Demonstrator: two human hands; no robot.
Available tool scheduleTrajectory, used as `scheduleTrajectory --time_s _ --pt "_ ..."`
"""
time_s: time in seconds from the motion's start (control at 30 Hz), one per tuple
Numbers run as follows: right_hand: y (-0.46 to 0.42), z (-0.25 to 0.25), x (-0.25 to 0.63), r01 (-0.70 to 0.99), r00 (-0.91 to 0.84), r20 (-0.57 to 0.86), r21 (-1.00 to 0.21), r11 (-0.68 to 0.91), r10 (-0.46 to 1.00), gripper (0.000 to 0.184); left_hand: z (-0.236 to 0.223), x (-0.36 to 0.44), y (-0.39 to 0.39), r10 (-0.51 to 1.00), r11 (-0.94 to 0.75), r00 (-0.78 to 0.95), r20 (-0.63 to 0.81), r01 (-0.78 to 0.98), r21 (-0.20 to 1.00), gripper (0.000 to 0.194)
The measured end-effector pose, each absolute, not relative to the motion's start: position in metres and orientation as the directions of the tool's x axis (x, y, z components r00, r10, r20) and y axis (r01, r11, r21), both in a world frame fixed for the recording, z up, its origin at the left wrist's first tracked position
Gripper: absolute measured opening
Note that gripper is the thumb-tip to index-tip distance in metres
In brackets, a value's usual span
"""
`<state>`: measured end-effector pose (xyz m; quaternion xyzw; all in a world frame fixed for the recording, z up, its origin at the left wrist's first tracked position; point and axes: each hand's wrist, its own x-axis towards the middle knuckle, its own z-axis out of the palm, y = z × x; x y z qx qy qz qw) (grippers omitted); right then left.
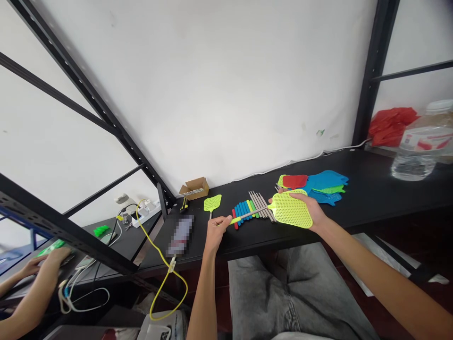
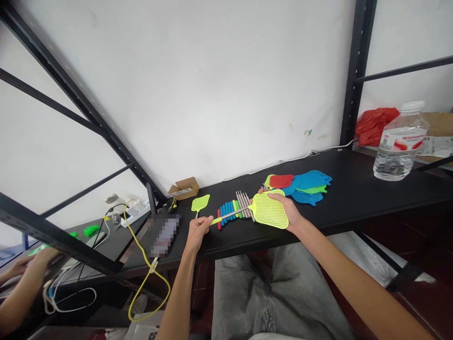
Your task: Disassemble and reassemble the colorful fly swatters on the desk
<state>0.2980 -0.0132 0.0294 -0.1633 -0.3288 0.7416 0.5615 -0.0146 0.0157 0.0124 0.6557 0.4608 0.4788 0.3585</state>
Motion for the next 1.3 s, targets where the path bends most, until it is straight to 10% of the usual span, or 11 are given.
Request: scheduleTrajectory --time_s 1.3 --pt "-0.0185 0.0286 0.3005 -0.690 -0.559 0.205 -0.653 -0.313 0.803 0.024 0.0079 -0.0152 0.0214 0.954 -0.297 0.120 0.275 0.268 0.916 0.058"
